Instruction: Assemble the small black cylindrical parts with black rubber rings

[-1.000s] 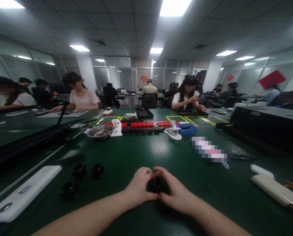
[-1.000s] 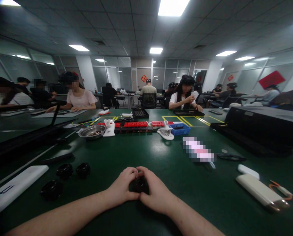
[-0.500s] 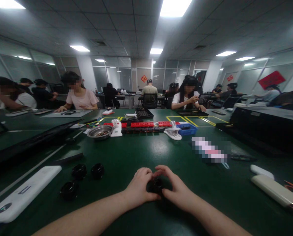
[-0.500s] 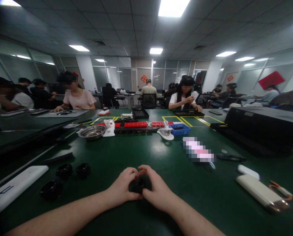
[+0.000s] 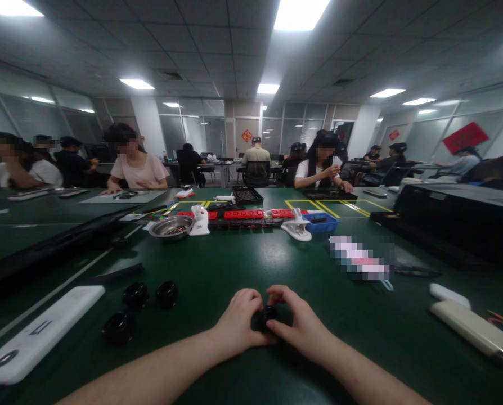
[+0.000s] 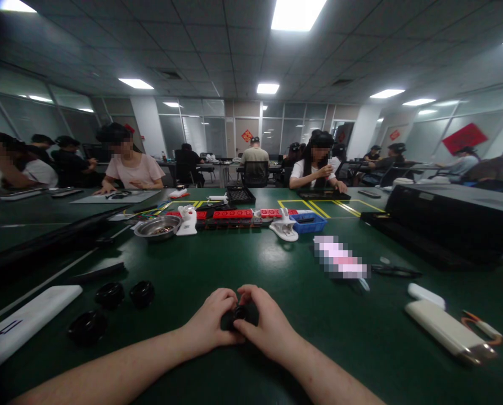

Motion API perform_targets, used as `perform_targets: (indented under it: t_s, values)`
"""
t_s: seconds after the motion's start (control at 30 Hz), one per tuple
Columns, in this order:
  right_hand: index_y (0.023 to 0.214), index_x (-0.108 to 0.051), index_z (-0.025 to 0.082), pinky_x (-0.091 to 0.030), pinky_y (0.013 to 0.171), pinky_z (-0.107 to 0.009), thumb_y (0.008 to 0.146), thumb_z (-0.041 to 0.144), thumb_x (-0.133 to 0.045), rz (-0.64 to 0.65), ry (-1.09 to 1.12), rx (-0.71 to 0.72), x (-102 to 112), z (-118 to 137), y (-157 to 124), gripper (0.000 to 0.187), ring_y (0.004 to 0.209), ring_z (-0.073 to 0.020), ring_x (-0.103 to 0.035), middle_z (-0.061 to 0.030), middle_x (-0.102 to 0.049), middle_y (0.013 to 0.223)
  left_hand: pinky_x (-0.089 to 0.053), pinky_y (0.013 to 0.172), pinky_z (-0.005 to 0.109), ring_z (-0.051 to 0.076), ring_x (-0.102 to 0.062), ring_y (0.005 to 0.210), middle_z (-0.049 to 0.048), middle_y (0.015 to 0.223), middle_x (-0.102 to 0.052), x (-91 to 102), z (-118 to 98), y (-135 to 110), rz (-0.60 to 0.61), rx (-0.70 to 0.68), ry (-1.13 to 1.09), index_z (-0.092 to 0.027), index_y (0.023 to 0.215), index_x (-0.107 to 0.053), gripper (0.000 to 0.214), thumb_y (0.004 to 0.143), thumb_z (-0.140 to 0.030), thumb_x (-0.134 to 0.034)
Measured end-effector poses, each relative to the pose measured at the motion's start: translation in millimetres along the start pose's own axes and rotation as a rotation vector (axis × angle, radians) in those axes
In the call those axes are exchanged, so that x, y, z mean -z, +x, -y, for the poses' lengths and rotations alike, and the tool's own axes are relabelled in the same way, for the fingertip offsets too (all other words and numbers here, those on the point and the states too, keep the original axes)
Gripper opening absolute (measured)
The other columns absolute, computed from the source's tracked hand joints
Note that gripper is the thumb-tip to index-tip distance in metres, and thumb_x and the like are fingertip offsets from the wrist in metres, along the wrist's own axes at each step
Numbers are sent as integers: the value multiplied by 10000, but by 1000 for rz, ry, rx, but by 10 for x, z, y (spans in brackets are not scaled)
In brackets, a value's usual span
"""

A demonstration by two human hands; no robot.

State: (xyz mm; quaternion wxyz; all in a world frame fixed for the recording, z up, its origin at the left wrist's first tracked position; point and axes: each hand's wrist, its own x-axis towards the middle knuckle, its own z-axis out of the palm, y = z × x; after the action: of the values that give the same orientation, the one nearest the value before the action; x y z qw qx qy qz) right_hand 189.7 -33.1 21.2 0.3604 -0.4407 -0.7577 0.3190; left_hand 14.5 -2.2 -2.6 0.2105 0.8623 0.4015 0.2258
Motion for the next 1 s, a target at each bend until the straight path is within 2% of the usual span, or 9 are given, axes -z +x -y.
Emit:
perform_targets:
  t_s: [0.1,0.2,0.37,0.47,0.57,0.67,0.77,0.87,1.0]
  values:
    - [1187,-408,187,-331,973,-410,593,-13,-452,89,102,39,37,16,-12,629,1071,-209,-509,-66,-584,1083,-397,835,366,244,-467,958,34,971,-521,3,-4,-3,8,-2,-2,-196,902,-569,471,541,-411,-780]
    - [1223,-390,198,-304,991,-430,573,-17,-432,84,114,35,50,-3,-25,687,1123,-218,-475,-73,-551,1164,-401,834,369,247,-467,962,35,983,-524,8,-13,-10,7,2,-1,-194,879,-577,463,528,-409,-789]
    - [1100,-470,180,-390,891,-407,677,134,-577,-42,-47,-6,34,-25,-9,439,1003,-231,-514,-79,-555,1057,-395,854,397,261,-467,974,45,1021,-516,14,-17,-18,-14,14,-4,-204,908,-571,507,502,-403,-800]
    - [898,-532,170,-433,775,-374,659,222,-656,-43,-152,-19,36,10,11,274,879,-228,-526,-55,-557,905,-363,905,426,282,-438,1042,51,1104,-494,16,-11,-16,-13,-12,1,-240,1026,-562,609,495,-421,-799]
    - [796,-552,169,-436,746,-364,633,225,-681,-16,-201,-21,49,59,21,216,851,-230,-521,-46,-547,845,-368,898,419,277,-446,1030,40,1092,-510,14,-5,-12,9,-62,21,-249,967,-609,522,516,-440,-787]
    - [881,-601,187,-410,858,-368,646,107,-589,75,-132,22,70,89,17,248,969,-225,-513,-61,-553,981,-378,887,402,262,-455,1013,38,1069,-522,7,1,-11,12,-79,27,-249,990,-611,482,569,-432,-758]
    - [1097,-561,220,-327,981,-396,603,28,-495,185,-50,50,89,75,7,534,1134,-229,-443,-73,-502,1191,-373,892,406,263,-452,1012,47,1066,-523,-1,8,-11,7,-71,28,-233,1004,-606,479,593,-440,-739]
    - [1266,-417,179,-260,1028,-446,607,63,-512,135,-79,-32,96,21,3,676,1215,-253,-372,-114,-437,1300,-375,891,404,265,-456,1008,50,1068,-526,2,3,-12,6,-62,29,-216,947,-616,452,571,-423,-758]
    - [1318,-341,138,-247,1043,-440,669,156,-572,73,-119,-93,99,-30,-1,689,1235,-253,-353,-133,-408,1332,-364,912,428,276,-450,1036,55,1115,-516,29,-21,-20,10,-36,13,-239,1080,-554,594,552,-401,-773]
